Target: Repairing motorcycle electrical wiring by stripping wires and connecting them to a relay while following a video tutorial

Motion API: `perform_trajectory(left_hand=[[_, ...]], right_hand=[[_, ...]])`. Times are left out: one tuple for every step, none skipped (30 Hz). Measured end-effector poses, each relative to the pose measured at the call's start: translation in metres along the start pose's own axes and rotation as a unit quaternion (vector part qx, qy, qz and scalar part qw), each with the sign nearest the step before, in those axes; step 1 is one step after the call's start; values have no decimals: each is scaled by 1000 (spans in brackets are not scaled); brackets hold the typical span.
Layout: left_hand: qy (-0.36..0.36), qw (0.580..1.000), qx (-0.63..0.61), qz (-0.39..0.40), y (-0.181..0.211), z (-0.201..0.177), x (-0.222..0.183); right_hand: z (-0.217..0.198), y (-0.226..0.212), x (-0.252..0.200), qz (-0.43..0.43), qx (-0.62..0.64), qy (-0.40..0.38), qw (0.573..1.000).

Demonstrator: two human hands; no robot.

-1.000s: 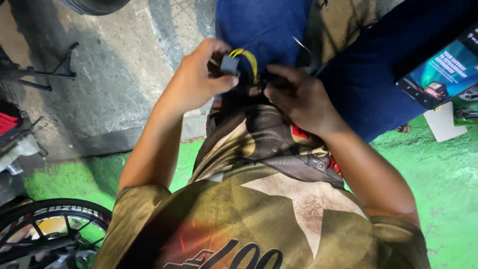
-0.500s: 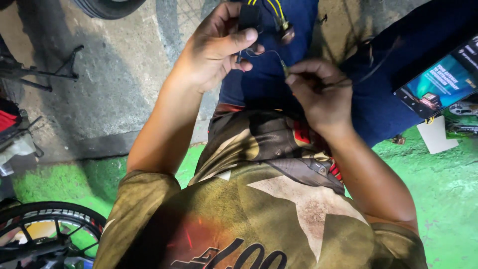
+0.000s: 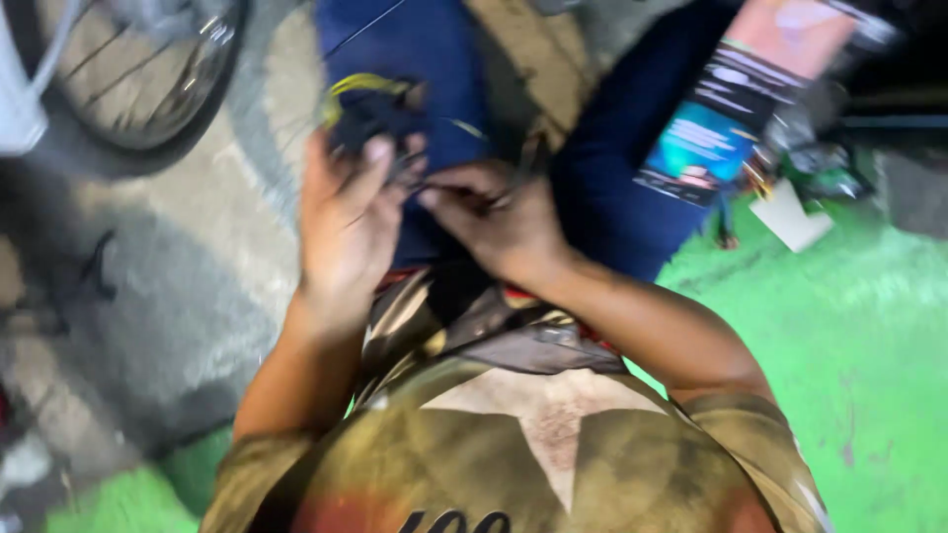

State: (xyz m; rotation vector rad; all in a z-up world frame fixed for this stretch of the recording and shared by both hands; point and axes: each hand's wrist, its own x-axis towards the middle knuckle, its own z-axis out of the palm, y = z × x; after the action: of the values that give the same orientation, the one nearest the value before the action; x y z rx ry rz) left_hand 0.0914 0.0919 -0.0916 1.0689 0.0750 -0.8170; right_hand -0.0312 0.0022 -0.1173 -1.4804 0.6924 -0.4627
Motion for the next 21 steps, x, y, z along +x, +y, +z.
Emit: perform_trajectory(left_hand=[[-15, 1000, 2, -12, 2, 4, -2], [-4, 1000, 1, -10, 5, 8, -3], [10, 1000, 2, -6, 9, 9, -5], [-2, 1000, 5, -15, 6, 2, -4], [10, 1000, 6, -25, 3, -6, -4], [23, 999, 7, -35, 1, -14, -3], [17, 999, 12, -40, 1, -10, -5], [17, 999, 17, -43, 2, -7, -8], [17, 999, 20, -44, 3, -2, -9], [11, 999, 24, -46, 1, -14, -10], [47, 997, 57, -36, -1, -26, -13], [83, 992, 89, -25, -3, -38, -14], [79, 992, 92, -26, 1, -44, -18], [71, 952, 264, 138, 5, -50, -20], [61, 856, 420, 294, 10, -58, -24], [57, 856, 422, 294, 16, -61, -27], [-2, 807, 474, 353, 21, -63, -29], [-62, 749, 519, 408, 26, -66, -32], [-63, 748, 520, 407, 32, -49, -27], [-163, 718, 546, 400, 38, -31, -23], [-261, 679, 564, 390, 44, -12, -18]], right_hand=[[-1, -2, -1, 1, -4, 19, 1000], [-1, -4, -1, -9, 43, 6, 999], [1, -7, -1, -21, 92, -10, 995], [2, -6, -3, -21, 90, 5, 996], [3, -5, -3, -31, 119, 4, 992], [5, -4, -3, -42, 147, 3, 988], [2, -11, -1, -42, 148, 12, 988], [-1, -18, 1, -77, 128, 6, 989], [-5, -26, 5, -114, 107, -2, 988], [-6, -27, 6, -116, 108, 5, 987], [-7, -27, 7, -128, 96, -7, 987], [-7, -28, 7, -139, 83, -20, 987], [-7, -28, 8, -141, 84, -15, 986], [-7, -27, 8, -143, 91, -20, 985], [-6, -26, 7, -144, 99, -26, 984], [-5, -28, 8, -144, 101, -22, 984], [-5, -29, 9, -145, 101, -23, 984], [-4, -31, 10, -147, 102, -24, 984], [-5, -30, 10, -146, 103, -22, 984], [-6, -29, 9, -146, 118, -35, 982], [-6, -29, 10, -147, 134, -48, 979]])
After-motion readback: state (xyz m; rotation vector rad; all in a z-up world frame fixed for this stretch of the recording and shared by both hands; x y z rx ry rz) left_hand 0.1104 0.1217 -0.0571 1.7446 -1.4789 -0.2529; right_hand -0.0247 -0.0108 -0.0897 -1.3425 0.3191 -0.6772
